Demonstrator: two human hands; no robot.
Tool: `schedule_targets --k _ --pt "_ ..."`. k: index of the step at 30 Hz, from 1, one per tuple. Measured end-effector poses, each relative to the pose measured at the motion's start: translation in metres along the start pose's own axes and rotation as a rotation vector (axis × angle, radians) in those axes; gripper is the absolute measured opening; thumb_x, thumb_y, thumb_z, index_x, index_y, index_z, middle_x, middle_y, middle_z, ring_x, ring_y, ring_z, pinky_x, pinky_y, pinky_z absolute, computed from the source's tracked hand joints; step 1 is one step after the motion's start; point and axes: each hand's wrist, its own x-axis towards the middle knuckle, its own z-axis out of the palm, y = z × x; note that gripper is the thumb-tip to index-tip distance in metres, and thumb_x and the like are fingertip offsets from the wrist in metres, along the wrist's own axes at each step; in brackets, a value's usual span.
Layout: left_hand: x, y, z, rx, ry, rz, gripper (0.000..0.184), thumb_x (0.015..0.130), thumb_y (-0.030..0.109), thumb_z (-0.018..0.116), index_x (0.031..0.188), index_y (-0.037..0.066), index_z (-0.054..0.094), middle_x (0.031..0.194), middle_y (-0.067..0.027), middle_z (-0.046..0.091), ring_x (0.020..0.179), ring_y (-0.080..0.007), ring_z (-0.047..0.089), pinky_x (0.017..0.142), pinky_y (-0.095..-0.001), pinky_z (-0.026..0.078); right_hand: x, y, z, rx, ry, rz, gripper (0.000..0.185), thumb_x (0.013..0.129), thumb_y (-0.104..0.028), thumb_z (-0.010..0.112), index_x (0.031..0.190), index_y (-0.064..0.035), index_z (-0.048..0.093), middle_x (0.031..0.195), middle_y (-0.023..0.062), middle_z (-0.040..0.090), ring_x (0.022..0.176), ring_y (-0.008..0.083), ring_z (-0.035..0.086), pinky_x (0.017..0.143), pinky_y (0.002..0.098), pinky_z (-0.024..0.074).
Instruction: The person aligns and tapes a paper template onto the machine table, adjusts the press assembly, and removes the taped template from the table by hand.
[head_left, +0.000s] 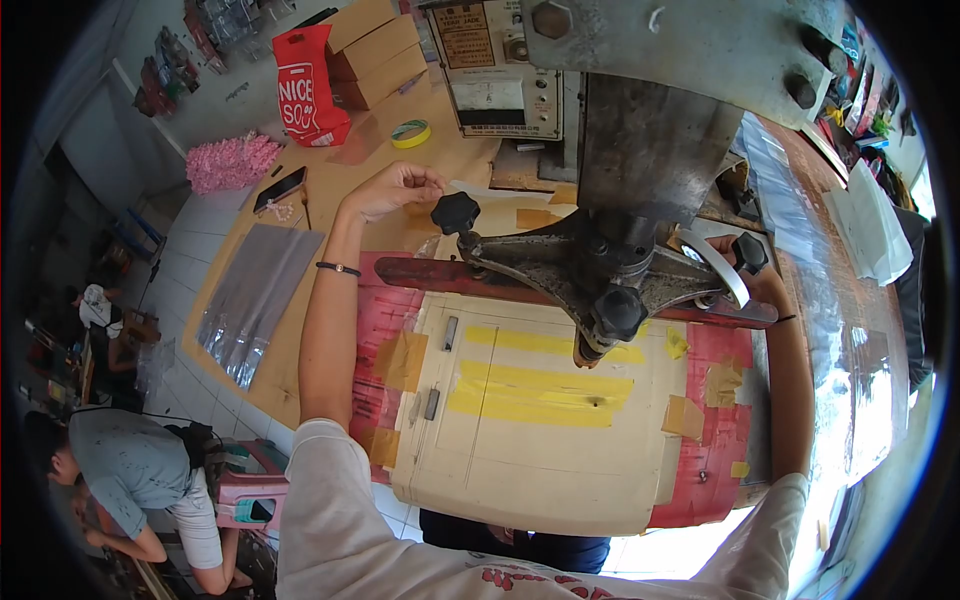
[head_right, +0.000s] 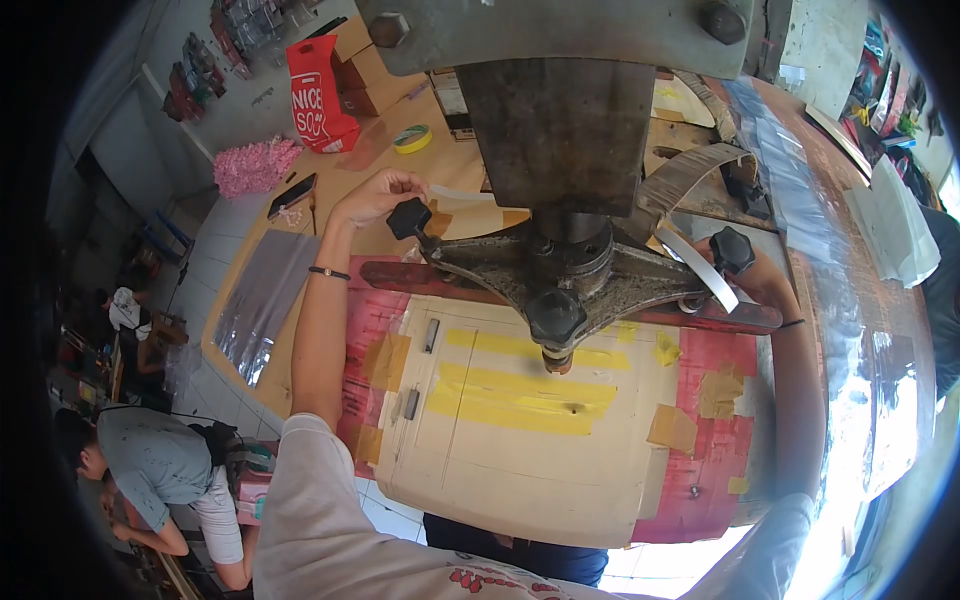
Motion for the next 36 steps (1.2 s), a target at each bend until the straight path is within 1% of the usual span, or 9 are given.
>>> schedule_targets --k 6,9,15,18,21,27,29,34,36 --pt "-0.001 0.004 -0.001 0.026 0.006 -0.007 0.024 0.088 0.017 0.077 0.107 0.003 0.072 0.094 0.0013 0.071 0.086 -0.0048 0.064 0.080 -0.0194 0.048 0.003 0.004 -0.004 0.002 -0.029 -0.005 0.033 0.086 0.004 0.058 0.116 -0.0059 0.068 0.108 0.0002 0.069 0.095 0.0084 0.060 0.077 0.0236 0.0470" --pt "-0.004 0.011 0.004 0.069 0.037 -0.027 0.011 0.092 0.011 0.071 0.101 0.004 0.071 0.089 0.0010 0.070 0.080 -0.0041 0.063 0.069 -0.0189 0.048 0.001 0.002 -0.005 0.000 -0.034 -0.011 0.033 0.086 0.004 0.058 0.116 -0.0059 0.068 0.108 0.0004 0.069 0.096 0.0086 0.060 0.077 0.0239 0.0474" --pt "-0.005 0.021 0.008 0.074 0.048 -0.034 0.012 0.092 0.014 0.072 0.099 0.004 0.072 0.088 0.0034 0.069 0.077 -0.0028 0.062 0.064 -0.0185 0.046 -0.004 0.000 -0.007 -0.007 -0.042 -0.032 0.033 0.086 0.004 0.059 0.116 -0.0057 0.068 0.109 0.0009 0.068 0.097 0.0091 0.061 0.079 0.0244 0.0482" --pt "-0.005 0.030 0.011 0.077 0.037 0.046 0.017 0.093 0.019 0.071 0.102 0.004 0.072 0.086 0.0040 0.069 0.077 -0.0028 0.061 0.065 -0.0190 0.046 -0.005 -0.001 -0.007 -0.010 -0.048 -0.039 0.033 0.086 0.004 0.059 0.116 -0.0057 0.068 0.109 0.0011 0.068 0.097 0.0094 0.061 0.080 0.0246 0.0485" --pt "-0.009 0.046 0.012 0.181 -0.017 -0.083 0.030 0.092 0.029 0.073 0.114 0.008 0.072 0.101 0.0037 0.070 0.089 -0.0036 0.059 0.075 -0.0229 0.047 -0.004 -0.003 -0.004 -0.014 -0.059 -0.053 0.033 0.086 0.004 0.059 0.116 -0.0056 0.068 0.110 0.0013 0.068 0.098 0.0096 0.061 0.080 0.0249 0.0489" --pt "-0.022 0.078 0.023 0.129 -0.023 -0.187 0.039 0.095 0.026 0.068 0.128 0.006 0.064 0.115 -0.0008 0.066 0.104 -0.0081 0.061 0.077 -0.0213 0.050 -0.003 -0.007 0.000 -0.025 -0.077 -0.085 0.033 0.086 0.004 0.060 0.116 -0.0055 0.068 0.111 0.0018 0.068 0.099 0.0101 0.062 0.082 0.0253 0.0496" --pt "-0.021 0.079 0.024 0.211 -0.019 -0.144 0.043 0.093 0.020 0.070 0.133 0.005 0.060 0.116 -0.0015 0.065 0.104 -0.0085 0.061 0.078 -0.0217 0.050 0.005 0.001 -0.005 -0.086 -0.085 -0.022 0.032 0.086 0.003 0.060 0.116 -0.0054 0.068 0.111 0.0021 0.068 0.100 0.0106 0.062 0.083 0.0259 0.0502" --pt "0.006 0.036 0.010 0.257 0.017 -0.019 0.055 0.085 0.010 0.077 0.136 0.003 0.056 0.113 -0.0036 0.065 0.099 -0.0074 0.061 0.078 -0.0212 0.050 -0.004 -0.002 0.005 -0.155 0.072 -0.105 0.024 0.091 -0.009 0.062 0.114 -0.0093 0.069 0.107 0.0003 0.069 0.094 0.0113 0.062 0.076 0.0280 0.0506" --pt "0.009 0.027 0.008 0.322 0.033 -0.068 0.057 0.083 0.007 0.078 0.135 0.002 0.056 0.109 -0.0035 0.066 0.096 -0.0072 0.062 0.080 -0.0212 0.050 0.009 0.014 0.002 -0.133 0.144 -0.018 0.027 0.092 -0.032 0.068 0.110 -0.0134 0.070 0.099 -0.0010 0.069 0.087 0.0101 0.063 0.072 0.0289 0.0515"
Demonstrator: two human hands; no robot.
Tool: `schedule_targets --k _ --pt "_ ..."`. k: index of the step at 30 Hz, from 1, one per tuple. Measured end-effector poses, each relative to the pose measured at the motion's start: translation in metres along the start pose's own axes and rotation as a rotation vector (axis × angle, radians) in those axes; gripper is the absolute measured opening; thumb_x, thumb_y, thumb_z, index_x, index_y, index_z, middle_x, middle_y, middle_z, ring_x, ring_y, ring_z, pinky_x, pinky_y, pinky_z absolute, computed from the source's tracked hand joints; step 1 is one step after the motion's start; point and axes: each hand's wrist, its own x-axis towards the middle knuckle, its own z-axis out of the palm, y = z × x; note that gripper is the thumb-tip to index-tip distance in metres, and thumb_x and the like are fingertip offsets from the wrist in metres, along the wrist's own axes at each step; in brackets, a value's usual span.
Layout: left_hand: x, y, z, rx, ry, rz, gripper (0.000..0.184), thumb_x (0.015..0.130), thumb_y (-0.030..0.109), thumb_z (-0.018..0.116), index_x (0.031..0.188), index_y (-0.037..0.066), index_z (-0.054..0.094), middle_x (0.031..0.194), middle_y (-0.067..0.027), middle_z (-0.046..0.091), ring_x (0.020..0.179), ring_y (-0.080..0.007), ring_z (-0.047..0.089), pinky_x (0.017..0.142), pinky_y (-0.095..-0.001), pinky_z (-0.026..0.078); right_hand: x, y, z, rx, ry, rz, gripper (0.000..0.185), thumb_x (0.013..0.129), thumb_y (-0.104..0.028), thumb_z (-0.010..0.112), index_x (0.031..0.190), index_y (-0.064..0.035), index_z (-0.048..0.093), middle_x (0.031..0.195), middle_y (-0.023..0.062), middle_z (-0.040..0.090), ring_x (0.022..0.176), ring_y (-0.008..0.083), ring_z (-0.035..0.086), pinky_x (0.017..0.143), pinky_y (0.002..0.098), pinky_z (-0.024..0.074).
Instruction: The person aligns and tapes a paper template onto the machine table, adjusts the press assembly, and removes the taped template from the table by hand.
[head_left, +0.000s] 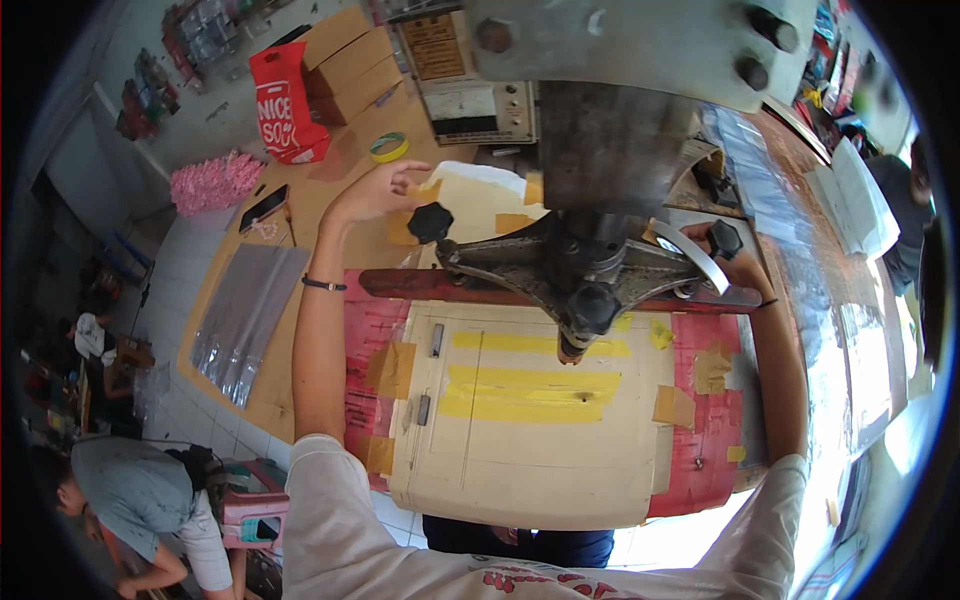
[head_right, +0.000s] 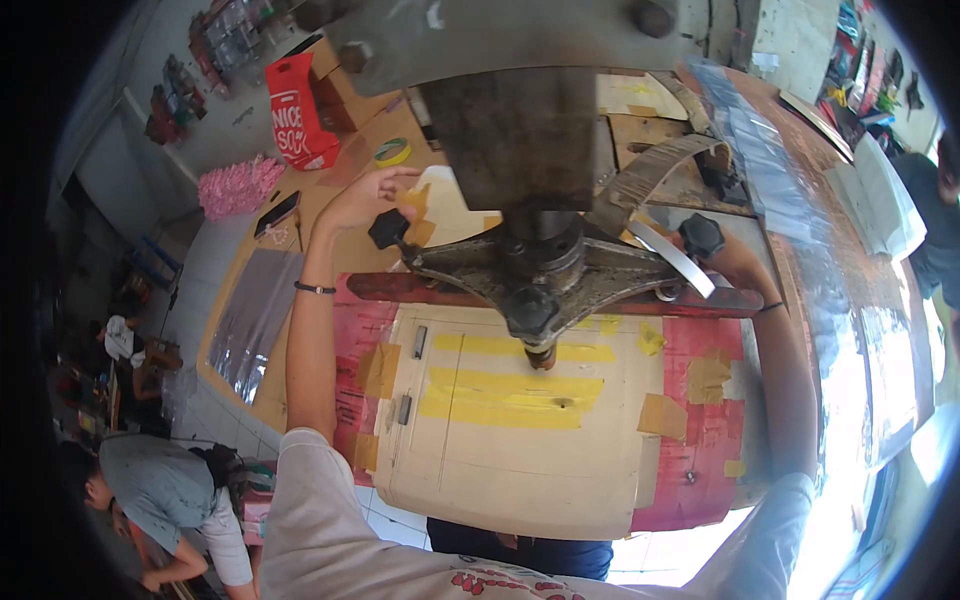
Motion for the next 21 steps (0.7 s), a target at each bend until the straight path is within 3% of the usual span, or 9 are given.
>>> schedule_targets --k 3,4,6,7,8,10,17,21 --pt "0.003 -0.016 0.006 -0.089 0.060 -0.040 0.055 0.084 0.008 0.078 0.134 -0.002 0.056 0.101 -0.0018 0.068 0.090 -0.0077 0.063 0.080 -0.0211 0.049 0.006 -0.009 0.003 -0.014 -0.075 0.035 0.031 0.089 -0.033 0.072 0.110 -0.0102 0.070 0.094 0.0023 0.070 0.078 0.0118 0.066 0.063 0.0289 0.0565" --pt "0.007 -0.026 0.008 -0.118 0.094 -0.017 0.051 0.085 0.008 0.077 0.131 -0.003 0.057 0.100 -0.0017 0.068 0.088 -0.0068 0.062 0.078 -0.0212 0.049 -0.004 -0.026 0.008 0.023 -0.070 0.064 0.024 0.095 -0.023 0.068 0.109 -0.0034 0.069 0.094 -0.0021 0.067 0.082 0.0053 0.059 0.070 0.0216 0.0471" --pt "0.014 -0.049 0.013 -0.178 0.168 0.023 0.042 0.088 0.007 0.074 0.126 -0.005 0.060 0.097 -0.0014 0.068 0.083 -0.0051 0.059 0.073 -0.0212 0.049 -0.010 -0.033 0.007 0.008 -0.058 0.105 0.026 0.091 -0.023 0.073 0.109 -0.0046 0.069 0.099 0.0005 0.069 0.085 0.0072 0.062 0.073 0.0223 0.0490" --pt "0.015 -0.054 0.012 -0.172 0.151 0.007 0.038 0.089 0.008 0.074 0.122 -0.005 0.062 0.097 -0.0012 0.068 0.084 -0.0050 0.060 0.074 -0.0211 0.049 -0.010 -0.028 0.002 0.060 -0.126 0.036 0.028 0.085 -0.016 0.077 0.109 -0.0048 0.068 0.104 0.0027 0.069 0.089 0.0090 0.064 0.076 0.0230 0.0509" --pt "0.015 -0.059 0.009 -0.166 0.137 -0.010 0.034 0.089 0.009 0.074 0.119 -0.004 0.064 0.097 -0.0009 0.068 0.084 -0.0050 0.060 0.075 -0.0209 0.049 -0.001 -0.017 0.000 0.113 -0.184 0.001 0.029 0.080 -0.006 0.076 0.108 -0.0051 0.069 0.103 0.0026 0.070 0.092 0.0099 0.065 0.078 0.0232 0.0519" --pt "0.012 -0.050 0.010 -0.159 0.130 -0.036 0.028 0.090 0.010 0.074 0.114 -0.004 0.067 0.098 -0.0007 0.068 0.085 -0.0050 0.060 0.075 -0.0206 0.049 -0.003 -0.026 0.006 0.143 -0.125 0.107 0.027 0.080 -0.002 0.072 0.106 -0.0041 0.070 0.101 0.0024 0.071 0.093 0.0104 0.066 0.078 0.0239 0.0526" --pt "0.006 -0.041 0.015 -0.216 0.165 -0.054 0.021 0.090 0.010 0.072 0.108 -0.001 0.069 0.098 -0.0017 0.069 0.086 -0.0068 0.062 0.078 -0.0216 0.050 -0.004 -0.030 0.008 0.189 -0.129 0.074 0.020 0.083 -0.001 0.068 0.102 -0.0005 0.070 0.096 0.0050 0.071 0.083 0.0089 0.066 0.060 0.0224 0.0541" --pt "0.000 -0.021 0.022 -0.199 0.193 -0.039 0.021 0.090 0.010 0.072 0.107 -0.002 0.069 0.098 -0.0026 0.069 0.087 -0.0082 0.064 0.079 -0.0228 0.050 -0.006 -0.033 0.007 0.188 -0.149 0.075 0.020 0.082 0.002 0.067 0.102 0.0002 0.070 0.095 0.0048 0.071 0.083 0.0093 0.066 0.061 0.0225 0.0543"
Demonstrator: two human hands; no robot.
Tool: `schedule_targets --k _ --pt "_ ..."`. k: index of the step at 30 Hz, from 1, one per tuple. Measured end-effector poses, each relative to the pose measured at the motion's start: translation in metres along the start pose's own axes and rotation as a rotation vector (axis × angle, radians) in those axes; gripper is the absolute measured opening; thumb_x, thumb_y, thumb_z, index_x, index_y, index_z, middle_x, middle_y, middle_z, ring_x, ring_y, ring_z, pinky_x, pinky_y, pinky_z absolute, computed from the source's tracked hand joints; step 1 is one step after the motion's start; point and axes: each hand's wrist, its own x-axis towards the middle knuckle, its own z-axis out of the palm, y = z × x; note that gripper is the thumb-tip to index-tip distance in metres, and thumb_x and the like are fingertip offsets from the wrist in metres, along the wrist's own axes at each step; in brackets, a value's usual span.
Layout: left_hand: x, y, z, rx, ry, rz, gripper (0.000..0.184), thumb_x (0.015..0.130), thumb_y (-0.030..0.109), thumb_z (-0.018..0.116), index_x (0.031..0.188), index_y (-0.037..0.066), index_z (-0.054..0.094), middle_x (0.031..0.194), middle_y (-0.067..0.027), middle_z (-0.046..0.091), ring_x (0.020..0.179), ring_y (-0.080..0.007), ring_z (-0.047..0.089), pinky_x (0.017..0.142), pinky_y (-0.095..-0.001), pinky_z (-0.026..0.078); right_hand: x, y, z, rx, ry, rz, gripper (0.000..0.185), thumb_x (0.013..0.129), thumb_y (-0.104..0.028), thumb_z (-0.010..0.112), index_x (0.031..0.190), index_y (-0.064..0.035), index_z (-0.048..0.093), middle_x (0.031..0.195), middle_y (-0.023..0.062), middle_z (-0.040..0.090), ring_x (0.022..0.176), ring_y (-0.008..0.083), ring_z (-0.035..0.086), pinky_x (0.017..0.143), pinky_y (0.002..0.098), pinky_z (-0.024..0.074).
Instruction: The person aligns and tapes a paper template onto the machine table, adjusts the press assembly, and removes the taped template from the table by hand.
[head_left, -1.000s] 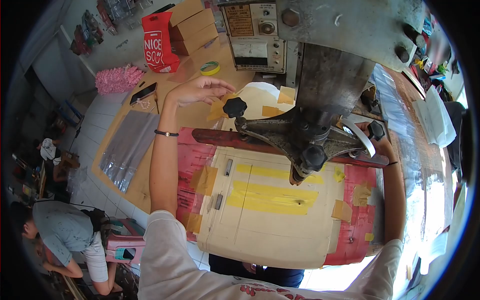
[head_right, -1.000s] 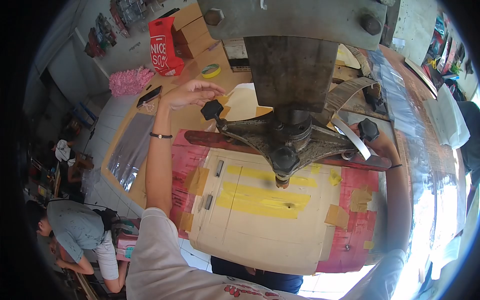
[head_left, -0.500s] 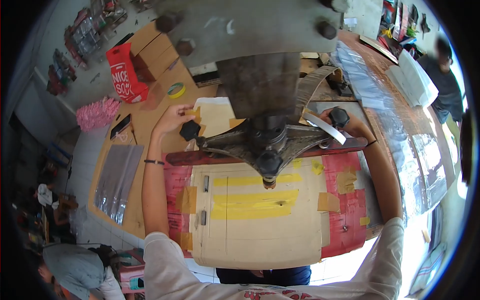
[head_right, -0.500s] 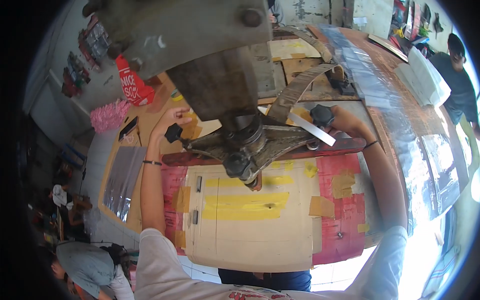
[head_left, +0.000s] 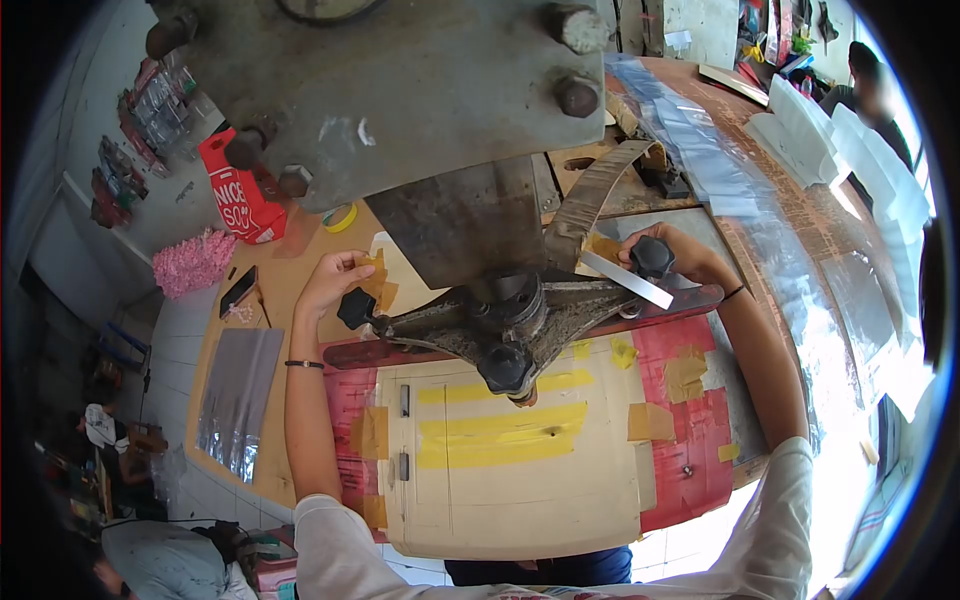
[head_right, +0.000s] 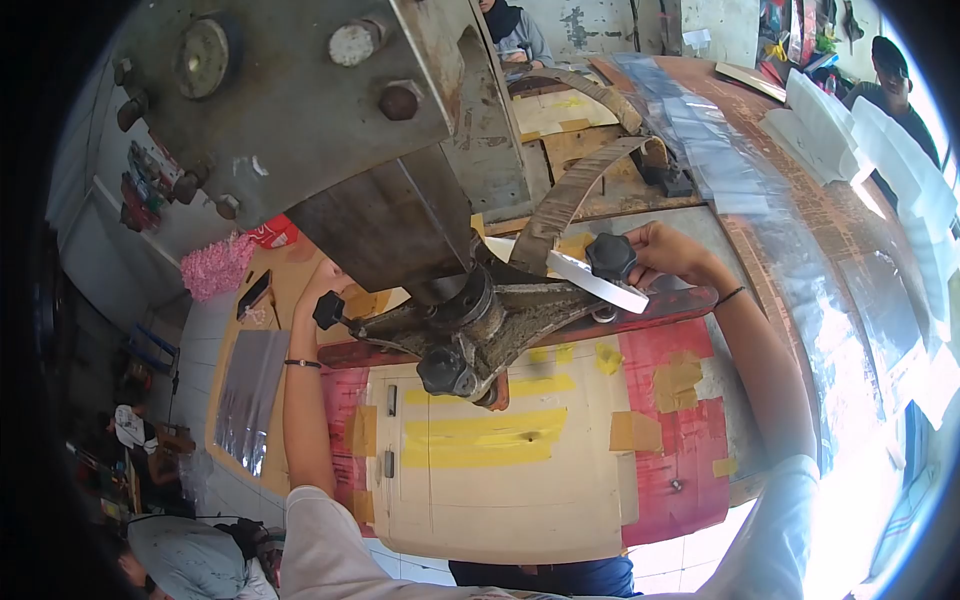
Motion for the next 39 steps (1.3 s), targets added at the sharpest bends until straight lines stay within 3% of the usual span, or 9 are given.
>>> schedule_targets --k 5,14,20,33,39 --pt "-0.004 0.005 0.005 -0.012 0.048 0.047 0.021 0.090 0.011 0.072 0.106 -0.002 0.069 0.097 -0.0032 0.070 0.087 -0.0091 0.064 0.080 -0.0236 0.051 -0.001 0.000 0.003 0.033 0.006 -0.021 0.021 0.081 0.004 0.065 0.101 -0.0002 0.070 0.093 0.0047 0.071 0.082 0.0097 0.066 0.061 0.0226 0.0539" --pt "-0.004 0.004 0.005 -0.049 0.034 0.092 0.021 0.090 0.011 0.073 0.106 -0.002 0.069 0.095 -0.0034 0.070 0.085 -0.0089 0.064 0.079 -0.0239 0.051 0.006 0.009 -0.001 0.027 -0.002 -0.016 0.020 0.082 0.006 0.062 0.099 0.0003 0.072 0.094 0.0066 0.073 0.086 0.0109 0.068 0.082 0.0242 0.0538" --pt "-0.004 0.004 0.006 -0.055 0.044 0.112 0.019 0.090 0.009 0.073 0.105 -0.001 0.069 0.095 -0.0035 0.070 0.084 -0.0089 0.064 0.078 -0.0240 0.051 0.006 0.008 0.000 0.037 0.005 -0.013 0.018 0.084 0.003 0.066 0.100 0.0003 0.073 0.093 0.0054 0.073 0.085 0.0103 0.068 0.080 0.0240 0.0541" --pt "-0.016 0.035 0.009 0.024 0.033 -0.054 0.014 0.090 0.008 0.072 0.101 0.000 0.070 0.096 -0.0034 0.070 0.086 -0.0088 0.064 0.079 -0.0236 0.050 0.005 0.006 -0.001 0.027 -0.003 -0.012 0.017 0.086 0.000 0.069 0.103 -0.0010 0.074 0.095 0.0050 0.074 0.085 0.0087 0.067 0.081 0.0242 0.0546" --pt "-0.016 0.026 0.007 -0.027 0.006 0.044 0.015 0.090 0.007 0.070 0.103 -0.002 0.070 0.099 -0.0043 0.071 0.087 -0.0094 0.064 0.081 -0.0244 0.050 0.008 0.011 -0.003 0.007 -0.024 -0.022 0.018 0.086 -0.002 0.071 0.103 -0.0013 0.075 0.095 0.0033 0.074 0.083 0.0076 0.067 0.079 0.0232 0.0546"
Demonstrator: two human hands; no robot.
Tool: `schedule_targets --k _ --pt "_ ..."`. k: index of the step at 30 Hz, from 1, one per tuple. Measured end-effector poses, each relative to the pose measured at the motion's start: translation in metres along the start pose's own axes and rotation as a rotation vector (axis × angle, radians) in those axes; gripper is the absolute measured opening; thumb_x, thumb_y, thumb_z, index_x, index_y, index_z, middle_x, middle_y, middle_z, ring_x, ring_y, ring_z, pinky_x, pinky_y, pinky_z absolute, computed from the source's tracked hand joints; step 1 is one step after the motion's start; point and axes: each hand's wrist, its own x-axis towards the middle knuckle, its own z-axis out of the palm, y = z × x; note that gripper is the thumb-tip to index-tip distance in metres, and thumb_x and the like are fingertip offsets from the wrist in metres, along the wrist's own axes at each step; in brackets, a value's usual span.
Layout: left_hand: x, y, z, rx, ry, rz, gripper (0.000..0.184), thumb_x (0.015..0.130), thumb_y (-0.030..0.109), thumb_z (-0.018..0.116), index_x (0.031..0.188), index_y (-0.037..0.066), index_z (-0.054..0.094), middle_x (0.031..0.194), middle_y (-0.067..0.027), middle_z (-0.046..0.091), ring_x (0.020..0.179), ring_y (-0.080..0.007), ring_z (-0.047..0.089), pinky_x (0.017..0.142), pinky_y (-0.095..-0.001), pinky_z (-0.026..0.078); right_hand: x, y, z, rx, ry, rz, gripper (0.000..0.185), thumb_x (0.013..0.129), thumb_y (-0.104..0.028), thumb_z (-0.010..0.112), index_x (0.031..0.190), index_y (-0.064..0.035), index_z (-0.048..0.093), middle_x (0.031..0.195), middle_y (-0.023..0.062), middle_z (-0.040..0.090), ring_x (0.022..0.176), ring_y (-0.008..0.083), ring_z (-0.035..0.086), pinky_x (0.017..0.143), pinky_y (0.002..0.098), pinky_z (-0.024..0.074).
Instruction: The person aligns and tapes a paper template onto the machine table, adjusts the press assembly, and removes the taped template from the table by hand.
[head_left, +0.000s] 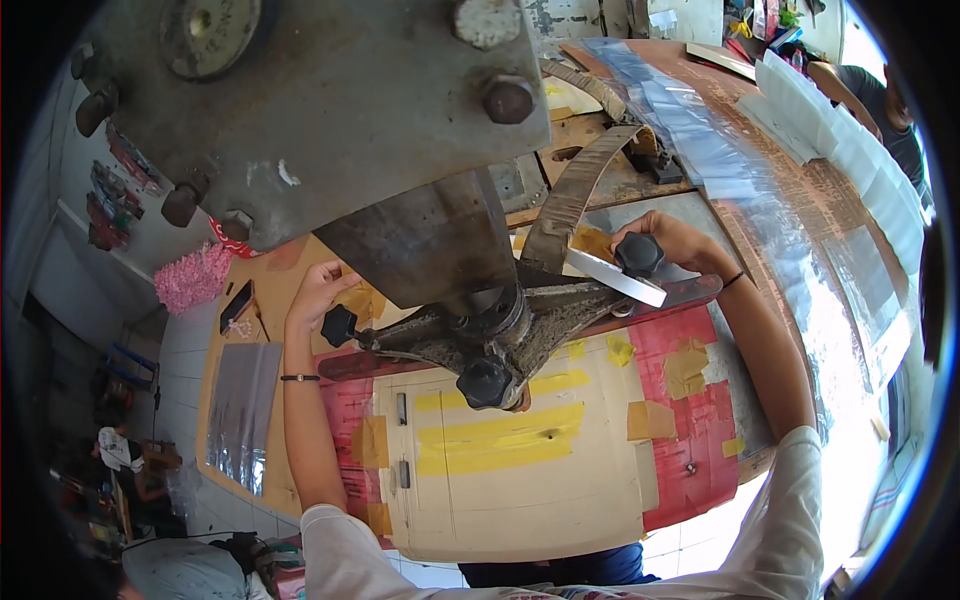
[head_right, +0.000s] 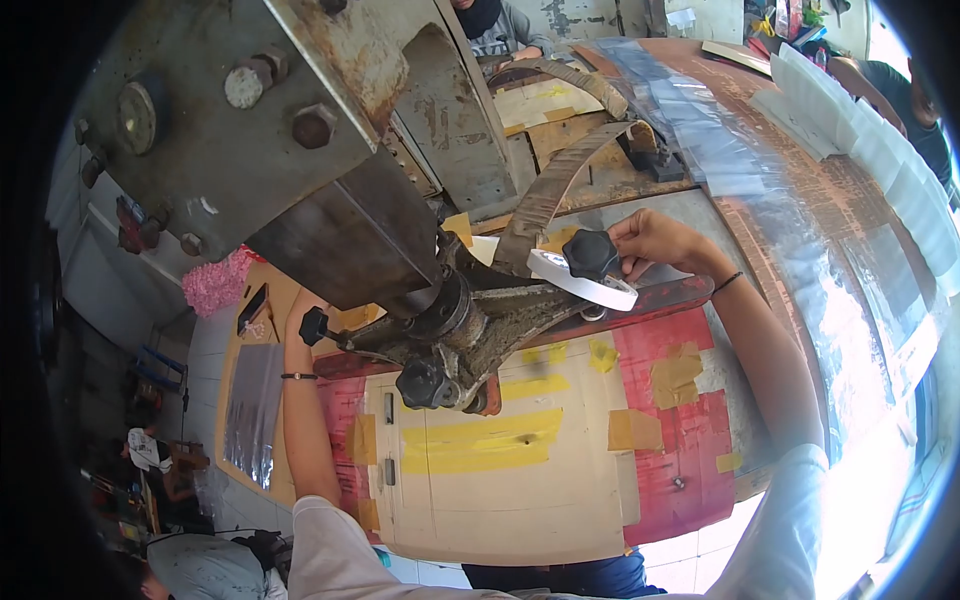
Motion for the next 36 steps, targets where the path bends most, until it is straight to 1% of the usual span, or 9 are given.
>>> schedule_targets --k 8,11,14,17,20,22,25,27,36 --pt "-0.004 0.001 0.003 0.079 0.072 0.042 0.019 0.090 0.006 0.070 0.107 -0.003 0.070 0.101 -0.0057 0.071 0.090 -0.0105 0.064 0.084 -0.0254 0.050 0.000 0.001 -0.002 0.009 -0.034 -0.018 0.018 0.086 -0.004 0.072 0.104 -0.0012 0.075 0.094 0.0029 0.074 0.083 0.0069 0.066 0.078 0.0224 0.0540" --pt "-0.006 0.005 0.006 0.070 0.091 0.013 0.020 0.090 0.006 0.070 0.108 -0.003 0.070 0.101 -0.0059 0.071 0.091 -0.0109 0.064 0.085 -0.0258 0.050 -0.009 -0.008 0.003 -0.081 -0.161 -0.090 0.018 0.087 -0.005 0.072 0.105 -0.0020 0.074 0.096 0.0024 0.073 0.084 0.0070 0.066 0.080 0.0229 0.0534" --pt "-0.012 0.023 0.015 0.021 0.130 -0.085 0.020 0.090 0.005 0.070 0.107 -0.003 0.070 0.102 -0.0061 0.071 0.091 -0.0112 0.065 0.085 -0.0260 0.050 -0.006 -0.006 0.001 0.165 -0.057 -0.043 0.023 0.090 -0.011 0.072 0.111 -0.0031 0.072 0.098 0.0005 0.072 0.087 0.0067 0.064 0.082 0.0237 0.0516" --pt "-0.010 0.023 0.014 -0.015 0.133 -0.132 0.020 0.089 0.004 0.070 0.108 -0.003 0.069 0.102 -0.0062 0.071 0.092 -0.0115 0.065 0.086 -0.0262 0.050 -0.002 -0.003 -0.001 0.193 0.027 -0.081 0.029 0.093 -0.021 0.071 0.116 -0.0041 0.069 0.103 0.0000 0.070 0.091 0.0068 0.063 0.084 0.0249 0.0507" --pt "0.010 -0.041 -0.018 -0.037 0.061 -0.082 0.021 0.089 0.002 0.069 0.110 -0.002 0.069 0.103 -0.0060 0.071 0.092 -0.0117 0.065 0.087 -0.0264 0.050 -0.004 -0.017 0.000 -0.036 0.211 -0.197 0.035 0.095 -0.028 0.069 0.120 -0.0041 0.066 0.108 0.0011 0.068 0.095 0.0076 0.062 0.085 0.0251 0.0507" --pt "0.021 -0.061 -0.026 -0.051 0.011 -0.047 0.022 0.089 0.001 0.068 0.111 -0.002 0.068 0.103 -0.0059 0.071 0.092 -0.0118 0.065 0.088 -0.0266 0.050 -0.012 -0.031 0.000 -0.137 0.245 -0.089 0.043 0.096 -0.029 0.067 0.129 -0.0019 0.061 0.114 0.0047 0.068 0.098 0.0110 0.063 0.086 0.0274 0.0517" --pt "0.019 -0.063 -0.014 0.099 0.270 0.144 0.021 0.092 0.008 0.068 0.112 0.001 0.066 0.096 -0.0044 0.070 0.088 -0.0128 0.064 0.088 -0.0258 0.050 -0.001 -0.012 -0.008 -0.256 0.233 -0.116 0.049 0.096 -0.029 0.066 0.134 0.0003 0.057 0.117 0.0081 0.069 0.099 0.0135 0.064 0.086 0.0280 0.0520" --pt "0.018 -0.059 -0.012 0.073 0.299 0.139 0.021 0.093 0.010 0.067 0.111 0.001 0.066 0.095 -0.0040 0.070 0.087 -0.0125 0.064 0.086 -0.0255 0.050 0.007 -0.004 -0.005 -0.333 0.216 -0.186 0.051 0.096 -0.028 0.067 0.135 0.0014 0.055 0.118 0.0104 0.069 0.099 0.0148 0.065 0.086 0.0281 0.0522" --pt "0.003 -0.041 -0.005 -0.205 0.221 -0.068 0.020 0.094 0.015 0.067 0.109 0.003 0.065 0.091 -0.0022 0.068 0.081 -0.0113 0.063 0.080 -0.0243 0.050 0.005 -0.013 0.009 -0.265 0.124 -0.112 0.054 0.091 -0.028 0.073 0.134 0.0006 0.057 0.094 0.0051 0.075 0.075 0.0071 0.063 0.062 0.0224 0.0499"
